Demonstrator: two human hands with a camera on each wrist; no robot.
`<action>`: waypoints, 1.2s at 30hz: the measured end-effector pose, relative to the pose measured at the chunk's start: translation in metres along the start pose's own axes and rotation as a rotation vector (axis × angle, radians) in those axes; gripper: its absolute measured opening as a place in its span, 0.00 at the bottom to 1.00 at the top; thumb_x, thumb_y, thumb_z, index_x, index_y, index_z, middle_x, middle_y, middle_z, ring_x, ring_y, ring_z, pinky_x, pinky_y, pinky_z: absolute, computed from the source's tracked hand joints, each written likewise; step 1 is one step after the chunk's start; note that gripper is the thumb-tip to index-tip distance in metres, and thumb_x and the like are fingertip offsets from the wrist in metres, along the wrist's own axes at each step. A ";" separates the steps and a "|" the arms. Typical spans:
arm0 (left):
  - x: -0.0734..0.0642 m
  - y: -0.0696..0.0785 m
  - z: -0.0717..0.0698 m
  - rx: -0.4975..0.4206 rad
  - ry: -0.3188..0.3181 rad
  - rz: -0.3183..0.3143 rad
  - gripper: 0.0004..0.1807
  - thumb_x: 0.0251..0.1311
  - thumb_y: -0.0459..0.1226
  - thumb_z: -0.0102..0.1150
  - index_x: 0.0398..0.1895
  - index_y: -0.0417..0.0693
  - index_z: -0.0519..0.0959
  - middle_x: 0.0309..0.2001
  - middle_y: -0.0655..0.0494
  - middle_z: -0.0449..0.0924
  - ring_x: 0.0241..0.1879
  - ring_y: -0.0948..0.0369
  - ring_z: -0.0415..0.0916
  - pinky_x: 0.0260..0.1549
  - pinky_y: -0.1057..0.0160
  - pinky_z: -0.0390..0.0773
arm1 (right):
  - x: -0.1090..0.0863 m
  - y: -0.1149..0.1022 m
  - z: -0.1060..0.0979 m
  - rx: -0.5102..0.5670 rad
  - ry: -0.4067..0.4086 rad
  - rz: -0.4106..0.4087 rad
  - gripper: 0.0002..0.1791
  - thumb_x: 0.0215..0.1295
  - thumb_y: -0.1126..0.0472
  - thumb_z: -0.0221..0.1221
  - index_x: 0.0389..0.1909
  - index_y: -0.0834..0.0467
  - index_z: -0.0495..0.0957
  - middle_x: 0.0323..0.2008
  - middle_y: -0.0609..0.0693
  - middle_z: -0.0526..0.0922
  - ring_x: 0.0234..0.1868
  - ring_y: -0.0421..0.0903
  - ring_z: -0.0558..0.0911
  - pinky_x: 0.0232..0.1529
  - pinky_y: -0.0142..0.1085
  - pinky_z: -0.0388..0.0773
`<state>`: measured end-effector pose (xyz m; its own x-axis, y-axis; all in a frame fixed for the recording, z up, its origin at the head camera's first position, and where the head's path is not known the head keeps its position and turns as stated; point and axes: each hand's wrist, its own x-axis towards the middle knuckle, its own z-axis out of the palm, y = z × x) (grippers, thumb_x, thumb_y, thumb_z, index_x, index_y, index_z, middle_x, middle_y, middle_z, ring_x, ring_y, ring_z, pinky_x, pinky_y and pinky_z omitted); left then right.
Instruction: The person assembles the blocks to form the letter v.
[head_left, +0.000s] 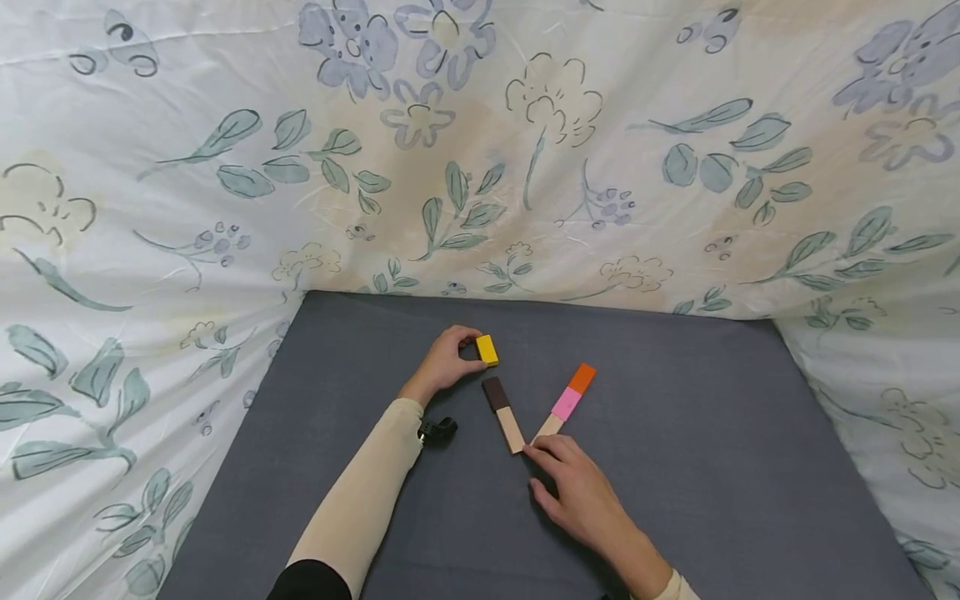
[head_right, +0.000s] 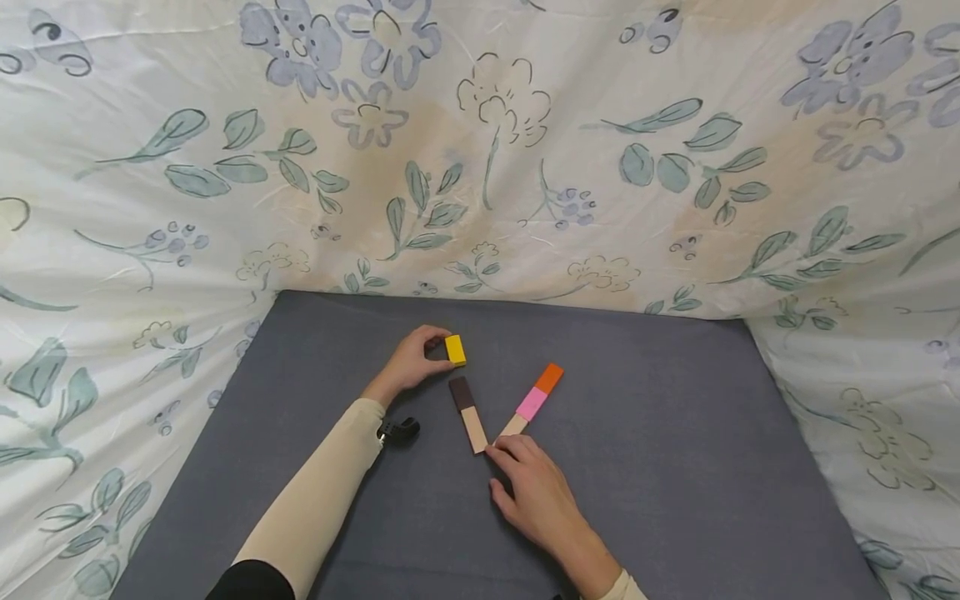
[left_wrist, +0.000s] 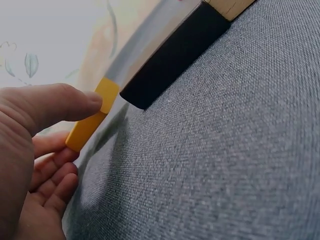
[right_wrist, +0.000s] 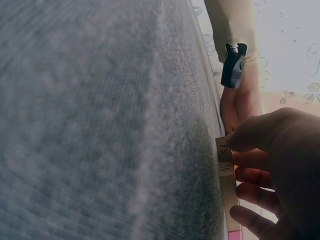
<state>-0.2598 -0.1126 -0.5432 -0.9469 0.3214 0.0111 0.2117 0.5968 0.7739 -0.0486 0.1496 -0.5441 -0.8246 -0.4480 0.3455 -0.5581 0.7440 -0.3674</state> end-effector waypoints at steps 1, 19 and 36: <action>-0.001 0.000 0.000 0.001 0.001 0.001 0.32 0.65 0.39 0.79 0.70 0.43 0.80 0.68 0.45 0.76 0.64 0.48 0.75 0.67 0.47 0.74 | 0.000 0.000 0.000 0.001 0.001 0.000 0.25 0.58 0.63 0.78 0.58 0.57 0.89 0.54 0.46 0.82 0.58 0.46 0.79 0.58 0.47 0.82; -0.019 -0.002 0.000 -0.008 0.013 0.020 0.30 0.64 0.39 0.79 0.68 0.43 0.81 0.65 0.47 0.78 0.60 0.49 0.76 0.65 0.48 0.75 | 0.001 -0.003 -0.002 0.003 -0.010 0.018 0.24 0.59 0.62 0.78 0.58 0.57 0.89 0.54 0.47 0.82 0.58 0.47 0.79 0.59 0.48 0.81; -0.025 0.000 0.000 -0.002 0.008 0.011 0.30 0.64 0.39 0.79 0.68 0.43 0.81 0.65 0.47 0.77 0.60 0.49 0.76 0.63 0.47 0.76 | 0.001 -0.002 -0.002 -0.002 -0.016 0.021 0.25 0.59 0.62 0.78 0.59 0.57 0.89 0.54 0.47 0.82 0.58 0.47 0.79 0.59 0.48 0.81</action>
<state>-0.2365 -0.1209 -0.5435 -0.9464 0.3219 0.0251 0.2218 0.5918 0.7750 -0.0478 0.1483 -0.5417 -0.8373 -0.4407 0.3236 -0.5409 0.7541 -0.3726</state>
